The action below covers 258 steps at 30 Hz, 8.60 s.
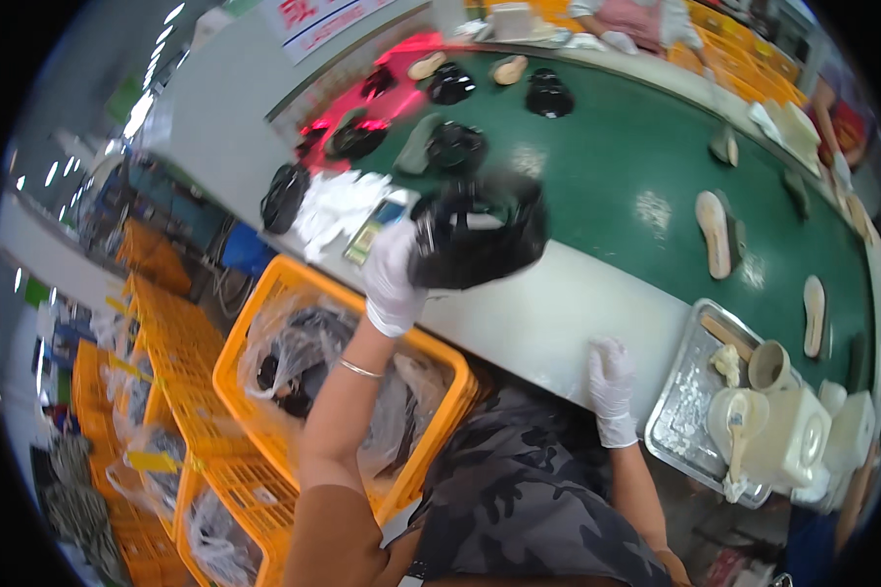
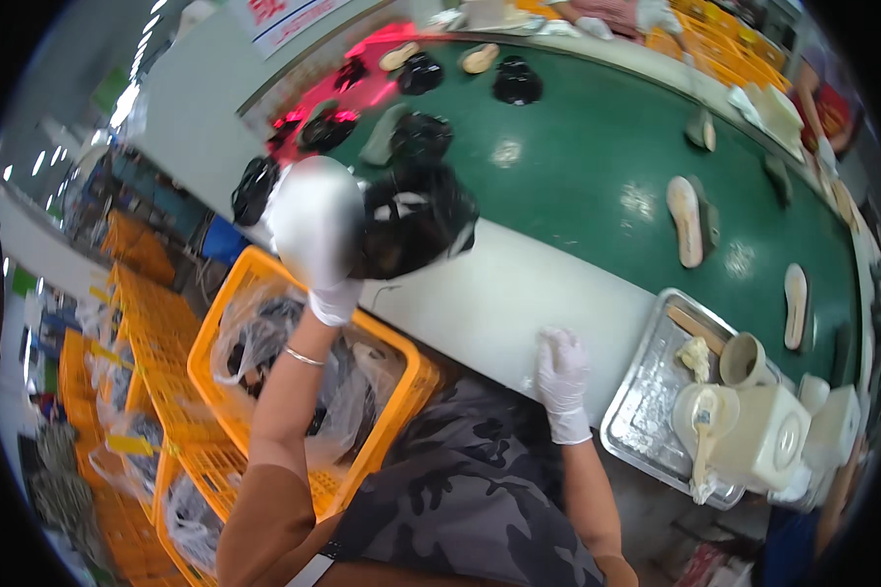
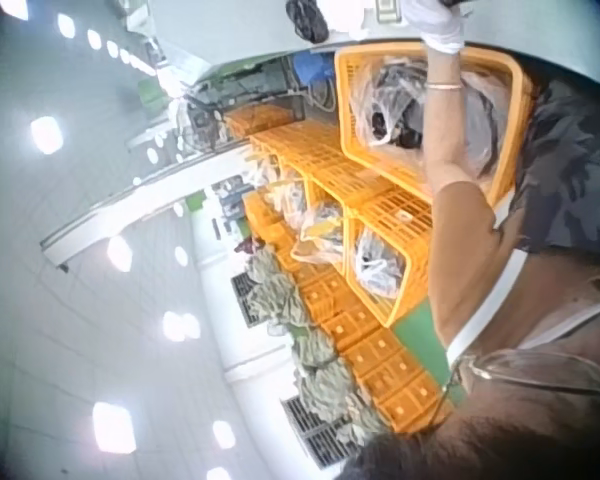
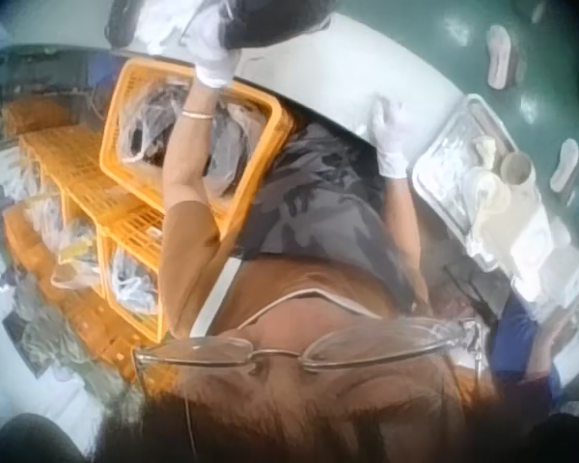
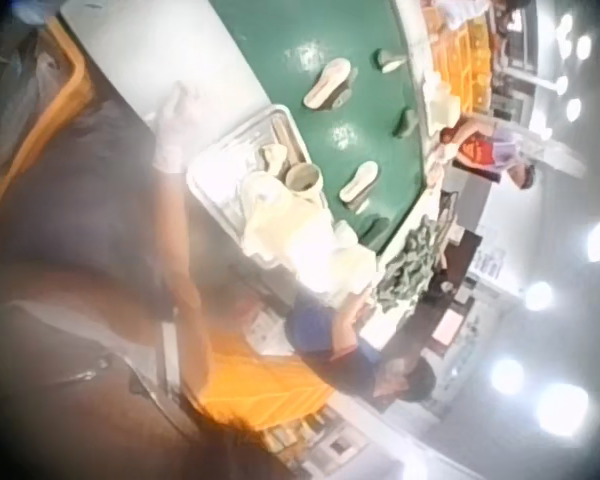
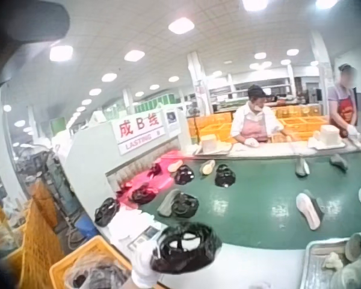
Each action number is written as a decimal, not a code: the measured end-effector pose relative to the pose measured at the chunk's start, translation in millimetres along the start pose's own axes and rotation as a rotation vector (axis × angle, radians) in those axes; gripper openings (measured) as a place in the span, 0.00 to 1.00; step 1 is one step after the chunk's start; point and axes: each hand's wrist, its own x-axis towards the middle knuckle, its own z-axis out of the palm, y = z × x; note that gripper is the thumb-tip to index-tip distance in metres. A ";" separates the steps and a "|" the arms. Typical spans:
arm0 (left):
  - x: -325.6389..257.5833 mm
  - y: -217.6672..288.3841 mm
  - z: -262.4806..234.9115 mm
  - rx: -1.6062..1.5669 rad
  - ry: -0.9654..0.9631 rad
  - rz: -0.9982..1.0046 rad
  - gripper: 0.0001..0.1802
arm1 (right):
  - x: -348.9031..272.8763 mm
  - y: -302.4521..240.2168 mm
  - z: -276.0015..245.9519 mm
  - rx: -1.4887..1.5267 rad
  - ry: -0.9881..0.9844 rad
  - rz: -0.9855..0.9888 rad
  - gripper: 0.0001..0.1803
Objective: The person applies white adhesive to the soles of black shoes using a brush. They retrieve shoes from a yellow basket, apply the glue to the textured sole, and place the shoes on a green workbench.
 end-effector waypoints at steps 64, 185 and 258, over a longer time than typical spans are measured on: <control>-55.1 50.8 15.6 0.102 -0.741 -0.144 0.41 | 59.3 -25.0 -35.8 1.424 -0.116 0.648 0.38; 3.5 263.7 112.6 -1.774 -1.287 -0.890 0.24 | -40.6 -5.0 -246.9 0.232 0.782 0.273 0.13; 3.5 282.7 176.0 -1.013 -0.398 0.331 0.25 | -49.3 -51.7 -258.2 0.488 0.315 0.468 0.13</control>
